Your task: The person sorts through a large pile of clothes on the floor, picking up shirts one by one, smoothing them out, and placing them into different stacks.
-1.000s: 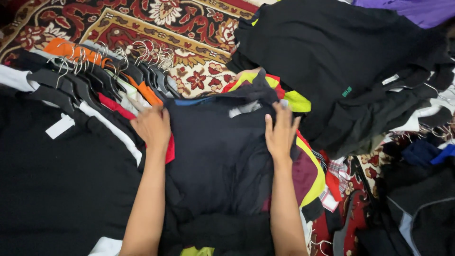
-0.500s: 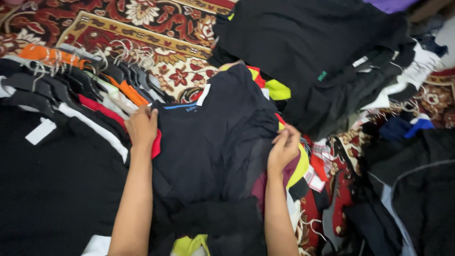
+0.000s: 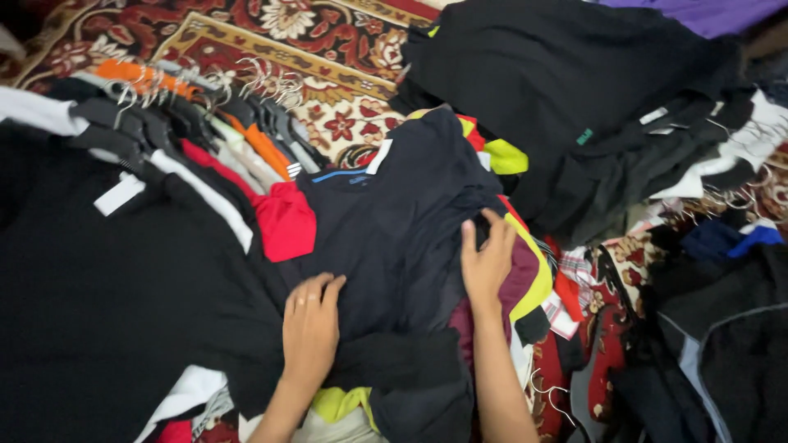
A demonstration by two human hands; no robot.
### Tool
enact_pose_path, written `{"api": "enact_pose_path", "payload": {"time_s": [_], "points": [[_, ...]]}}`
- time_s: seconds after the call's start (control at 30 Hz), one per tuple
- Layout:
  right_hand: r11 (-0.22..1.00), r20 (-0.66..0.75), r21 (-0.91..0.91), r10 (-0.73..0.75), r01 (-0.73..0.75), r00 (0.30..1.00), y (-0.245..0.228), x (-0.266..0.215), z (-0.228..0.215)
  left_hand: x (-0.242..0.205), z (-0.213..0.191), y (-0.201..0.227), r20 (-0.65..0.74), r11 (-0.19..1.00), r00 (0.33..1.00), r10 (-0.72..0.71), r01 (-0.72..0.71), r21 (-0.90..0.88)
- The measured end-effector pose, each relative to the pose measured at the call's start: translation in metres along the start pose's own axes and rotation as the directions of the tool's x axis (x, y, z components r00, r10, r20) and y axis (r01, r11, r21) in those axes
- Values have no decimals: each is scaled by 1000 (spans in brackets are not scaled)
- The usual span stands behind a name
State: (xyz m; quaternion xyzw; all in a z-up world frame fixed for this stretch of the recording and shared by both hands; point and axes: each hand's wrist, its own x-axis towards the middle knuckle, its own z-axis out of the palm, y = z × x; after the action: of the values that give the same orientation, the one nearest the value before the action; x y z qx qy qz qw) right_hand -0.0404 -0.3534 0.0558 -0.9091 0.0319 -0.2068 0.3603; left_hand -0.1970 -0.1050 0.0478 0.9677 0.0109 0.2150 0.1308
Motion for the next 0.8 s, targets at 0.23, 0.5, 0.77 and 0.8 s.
{"api": "enact_pose_path", "payload": {"time_s": [0.23,0.5,0.77,0.8], "points": [[989,-12,-110,-101,99,995,38,41,39,-25,-53,-4,97,920,917,-388,391,-14],[957,-282,-106,-289,269,915,31,59,24,-19,-54,-32,-60,831,887,-458,452,325],[869,-286,494,148,13,947,108,89,-19,-19,-50,-25,-15,841,876,-482,467,274],[841,-304,540,164,28,938,105,90,-31,-18,-47,-28,-5,849,878,-480,465,252]]}}
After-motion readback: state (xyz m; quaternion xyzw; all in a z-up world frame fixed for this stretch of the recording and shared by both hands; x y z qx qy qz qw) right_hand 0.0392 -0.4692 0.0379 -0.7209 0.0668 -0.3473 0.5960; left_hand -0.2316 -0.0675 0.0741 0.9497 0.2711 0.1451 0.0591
